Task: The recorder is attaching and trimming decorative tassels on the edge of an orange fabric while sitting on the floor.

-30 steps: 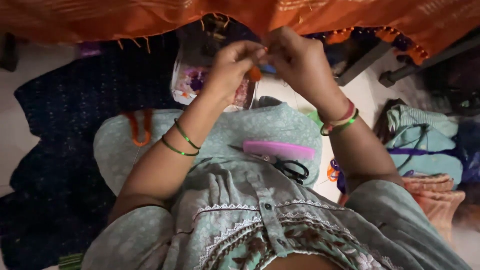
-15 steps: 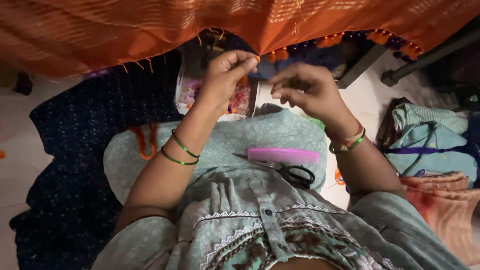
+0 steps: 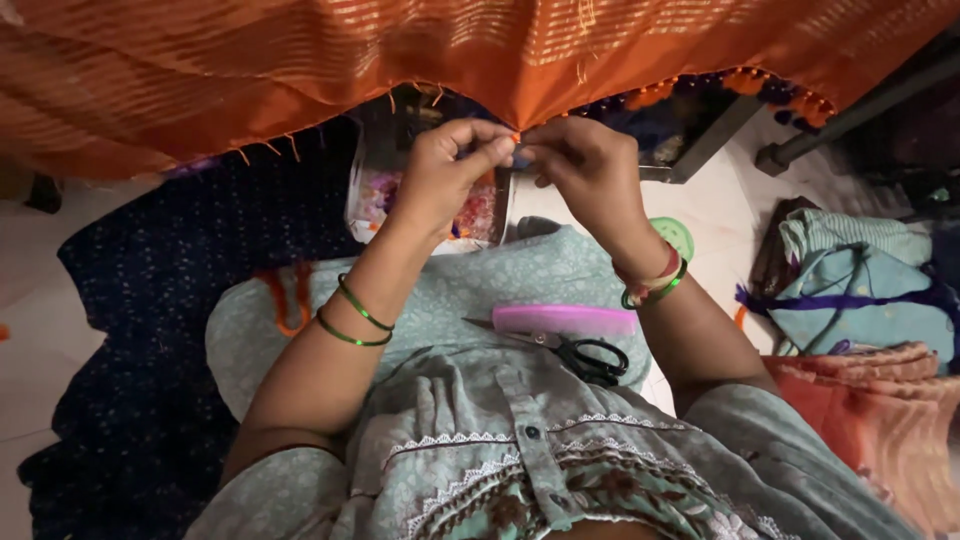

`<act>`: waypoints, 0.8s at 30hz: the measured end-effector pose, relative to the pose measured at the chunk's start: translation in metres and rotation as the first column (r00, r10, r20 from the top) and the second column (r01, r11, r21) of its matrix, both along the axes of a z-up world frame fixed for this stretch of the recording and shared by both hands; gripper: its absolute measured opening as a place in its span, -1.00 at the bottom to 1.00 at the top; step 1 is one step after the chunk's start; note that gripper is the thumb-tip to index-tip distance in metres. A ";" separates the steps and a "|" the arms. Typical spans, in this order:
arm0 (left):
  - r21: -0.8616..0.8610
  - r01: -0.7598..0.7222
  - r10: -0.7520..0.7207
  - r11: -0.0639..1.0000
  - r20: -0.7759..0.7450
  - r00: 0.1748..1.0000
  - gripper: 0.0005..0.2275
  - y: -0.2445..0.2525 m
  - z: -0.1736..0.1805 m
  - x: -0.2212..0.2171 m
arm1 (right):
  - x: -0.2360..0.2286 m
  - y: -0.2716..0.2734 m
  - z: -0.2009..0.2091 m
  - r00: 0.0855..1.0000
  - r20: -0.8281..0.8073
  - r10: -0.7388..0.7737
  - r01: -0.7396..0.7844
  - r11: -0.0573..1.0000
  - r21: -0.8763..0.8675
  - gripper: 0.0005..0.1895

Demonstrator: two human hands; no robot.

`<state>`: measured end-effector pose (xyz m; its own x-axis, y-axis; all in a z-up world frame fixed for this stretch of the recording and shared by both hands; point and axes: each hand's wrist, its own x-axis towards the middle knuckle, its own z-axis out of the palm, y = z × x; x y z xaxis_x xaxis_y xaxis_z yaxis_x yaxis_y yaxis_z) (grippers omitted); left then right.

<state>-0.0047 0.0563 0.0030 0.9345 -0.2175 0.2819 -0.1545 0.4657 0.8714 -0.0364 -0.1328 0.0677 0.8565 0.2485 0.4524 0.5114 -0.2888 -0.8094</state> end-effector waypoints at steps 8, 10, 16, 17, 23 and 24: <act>0.034 -0.019 0.021 0.999 -0.050 0.999 -0.91 0.000 0.001 -0.001 | -0.017 -0.010 0.014 0.932 0.363 0.011 0.142 0.909 -0.392 -0.83; 0.157 -0.114 0.117 0.981 -0.006 0.993 -0.92 0.002 0.013 -0.008 | -0.019 -0.013 0.021 0.876 0.436 0.205 0.055 0.857 -0.512 -0.79; 0.352 -0.627 0.336 0.695 0.612 0.716 -0.91 0.012 0.030 -0.016 | -0.014 0.007 0.089 0.711 0.573 0.408 0.111 0.739 -0.665 -0.78; 0.349 -0.626 0.336 0.697 0.613 0.715 -0.91 0.013 0.032 -0.018 | -0.008 0.011 0.093 0.710 0.573 0.409 0.114 0.737 -0.666 -0.78; 0.384 -0.603 0.433 0.699 0.444 0.785 -0.93 0.014 0.033 -0.022 | 0.036 0.040 0.086 0.724 0.560 0.402 0.159 0.693 -0.703 -0.86; 0.383 -0.703 0.426 0.599 0.591 0.685 -0.93 0.015 0.037 -0.024 | 0.043 0.041 0.082 0.721 0.574 0.389 0.173 0.700 -0.693 -0.88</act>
<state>-0.0284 0.0713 0.0397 0.7390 0.0773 0.6693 -0.5997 -0.3773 0.7057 0.0066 -0.0916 0.1493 0.3566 0.7782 0.5169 0.8617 -0.4878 0.1399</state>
